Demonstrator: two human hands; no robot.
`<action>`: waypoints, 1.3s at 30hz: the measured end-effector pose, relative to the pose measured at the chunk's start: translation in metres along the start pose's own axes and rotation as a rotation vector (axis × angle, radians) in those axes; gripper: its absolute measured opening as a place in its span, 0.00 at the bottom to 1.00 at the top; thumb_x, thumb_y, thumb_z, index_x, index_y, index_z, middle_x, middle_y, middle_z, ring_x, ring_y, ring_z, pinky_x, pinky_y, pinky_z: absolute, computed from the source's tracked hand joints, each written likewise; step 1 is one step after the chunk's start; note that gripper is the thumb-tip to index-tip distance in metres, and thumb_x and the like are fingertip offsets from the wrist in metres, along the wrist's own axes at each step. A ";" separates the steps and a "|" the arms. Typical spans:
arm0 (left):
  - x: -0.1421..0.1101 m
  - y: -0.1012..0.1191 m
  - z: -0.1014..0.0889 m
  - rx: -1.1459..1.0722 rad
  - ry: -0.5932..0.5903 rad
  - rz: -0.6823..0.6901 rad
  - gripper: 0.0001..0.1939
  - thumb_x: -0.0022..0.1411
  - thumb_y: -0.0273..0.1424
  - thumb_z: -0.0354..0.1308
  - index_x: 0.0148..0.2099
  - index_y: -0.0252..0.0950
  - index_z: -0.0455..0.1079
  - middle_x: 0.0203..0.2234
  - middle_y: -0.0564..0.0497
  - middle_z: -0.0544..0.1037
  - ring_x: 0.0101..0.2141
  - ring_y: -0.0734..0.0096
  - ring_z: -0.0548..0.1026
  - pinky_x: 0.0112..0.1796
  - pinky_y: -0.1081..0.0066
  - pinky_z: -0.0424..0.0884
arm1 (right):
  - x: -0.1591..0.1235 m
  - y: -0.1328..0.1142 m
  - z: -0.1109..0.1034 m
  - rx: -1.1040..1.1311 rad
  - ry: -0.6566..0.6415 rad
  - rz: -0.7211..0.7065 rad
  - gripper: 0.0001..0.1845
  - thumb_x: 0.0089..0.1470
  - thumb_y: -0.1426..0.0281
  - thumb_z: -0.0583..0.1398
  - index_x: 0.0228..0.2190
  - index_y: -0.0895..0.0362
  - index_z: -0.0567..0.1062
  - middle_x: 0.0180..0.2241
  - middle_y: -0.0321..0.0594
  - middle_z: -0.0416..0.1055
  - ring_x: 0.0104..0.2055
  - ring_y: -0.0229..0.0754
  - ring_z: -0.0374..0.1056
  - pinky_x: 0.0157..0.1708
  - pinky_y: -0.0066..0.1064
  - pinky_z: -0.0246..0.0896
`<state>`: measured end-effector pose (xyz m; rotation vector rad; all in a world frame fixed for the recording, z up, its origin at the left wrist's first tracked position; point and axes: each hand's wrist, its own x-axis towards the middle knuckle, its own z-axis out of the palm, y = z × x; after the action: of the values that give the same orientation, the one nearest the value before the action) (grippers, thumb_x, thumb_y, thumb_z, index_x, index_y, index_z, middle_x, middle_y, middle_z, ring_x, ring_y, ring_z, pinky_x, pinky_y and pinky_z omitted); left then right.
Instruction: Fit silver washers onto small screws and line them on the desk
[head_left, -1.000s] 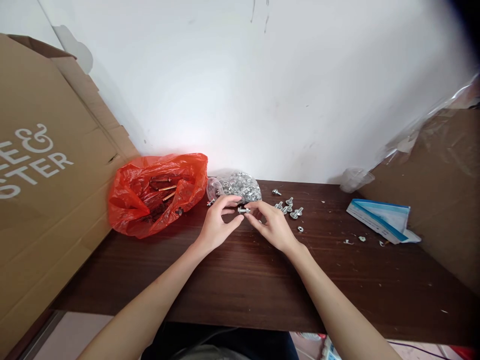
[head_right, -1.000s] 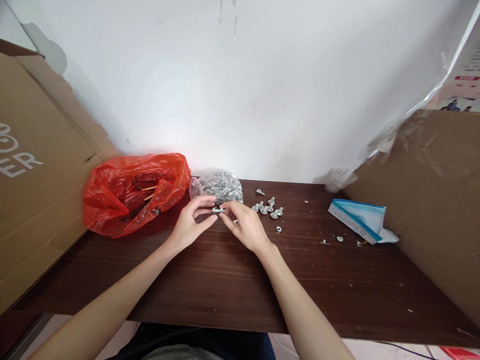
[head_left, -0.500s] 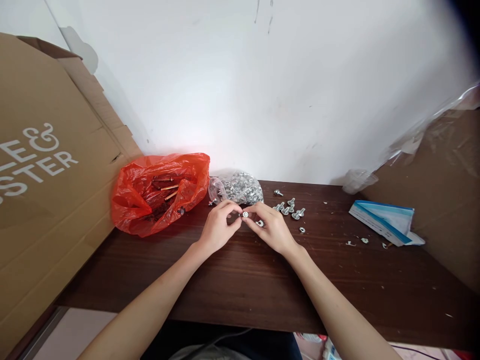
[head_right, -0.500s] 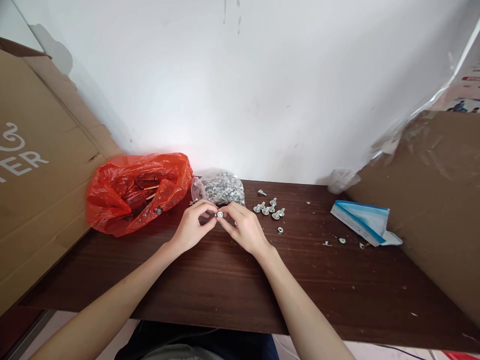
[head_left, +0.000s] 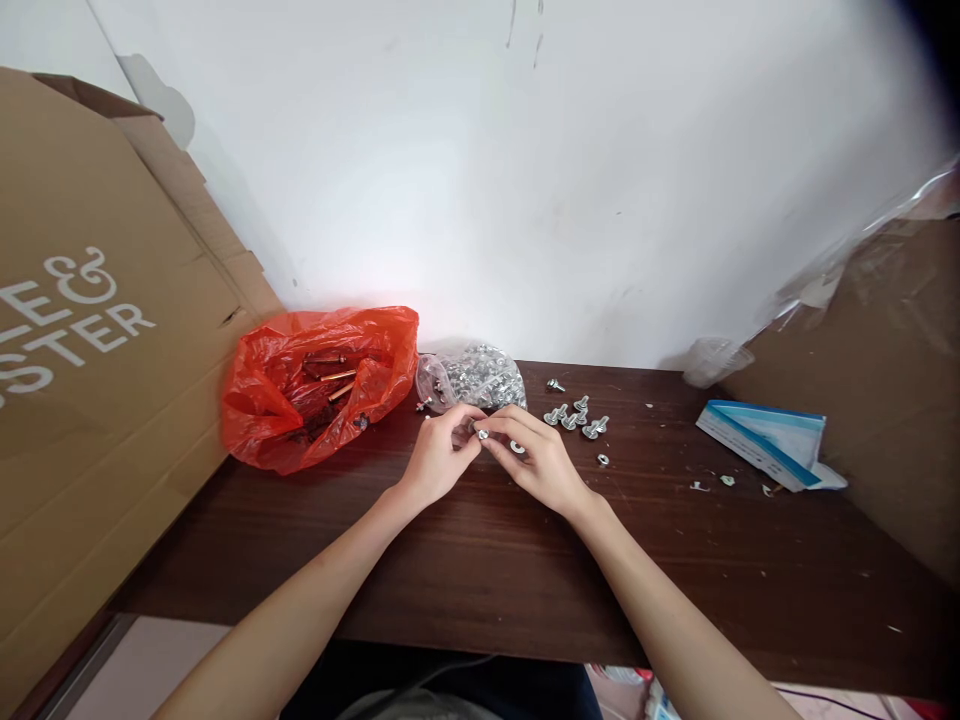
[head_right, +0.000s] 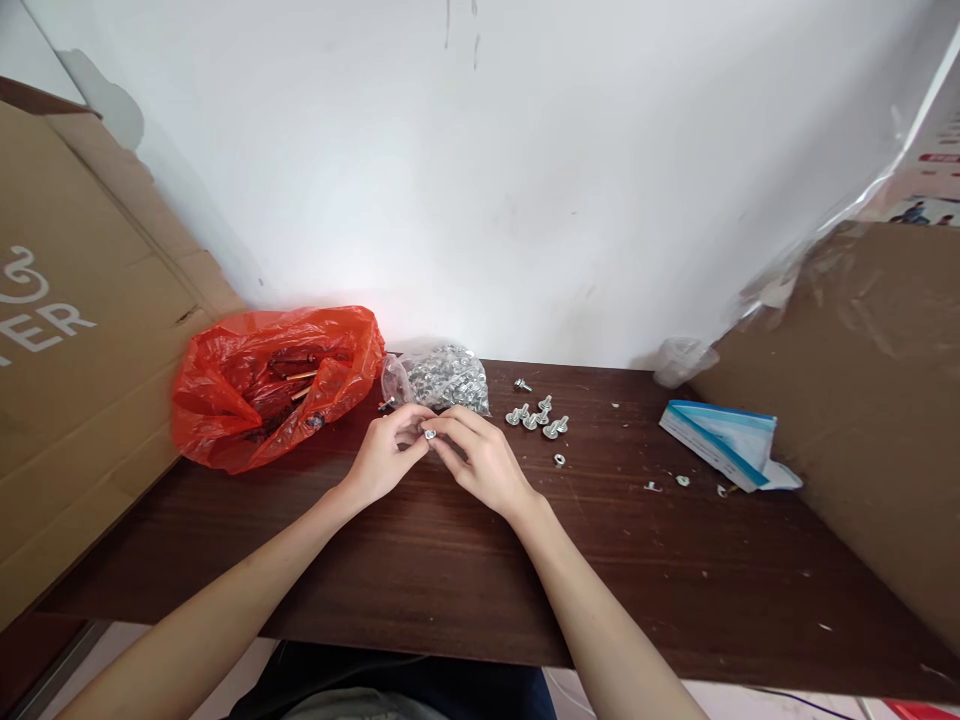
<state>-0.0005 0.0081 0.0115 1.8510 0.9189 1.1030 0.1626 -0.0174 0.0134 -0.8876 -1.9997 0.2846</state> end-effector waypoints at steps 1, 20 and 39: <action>0.000 0.000 0.000 0.012 0.007 0.006 0.10 0.55 0.27 0.55 0.41 0.35 0.69 0.33 0.49 0.76 0.33 0.70 0.76 0.34 0.73 0.73 | 0.000 0.000 0.000 0.003 0.004 -0.001 0.10 0.59 0.70 0.54 0.42 0.53 0.72 0.38 0.42 0.70 0.39 0.41 0.68 0.39 0.35 0.67; -0.001 0.004 -0.004 0.208 0.053 0.108 0.13 0.58 0.26 0.51 0.44 0.35 0.72 0.33 0.49 0.77 0.30 0.72 0.75 0.30 0.75 0.73 | 0.000 0.001 0.001 0.003 0.006 0.017 0.08 0.58 0.73 0.54 0.39 0.54 0.71 0.39 0.42 0.69 0.41 0.42 0.67 0.40 0.35 0.66; 0.000 -0.003 -0.002 0.229 0.118 0.088 0.11 0.58 0.27 0.55 0.42 0.30 0.73 0.32 0.46 0.79 0.27 0.72 0.76 0.31 0.73 0.74 | -0.001 0.006 0.004 -0.061 0.022 0.112 0.07 0.57 0.70 0.56 0.39 0.54 0.69 0.32 0.39 0.68 0.32 0.39 0.65 0.31 0.31 0.63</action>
<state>-0.0027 0.0097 0.0091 2.0454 1.0781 1.2139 0.1623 -0.0130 0.0077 -1.0387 -1.9505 0.2766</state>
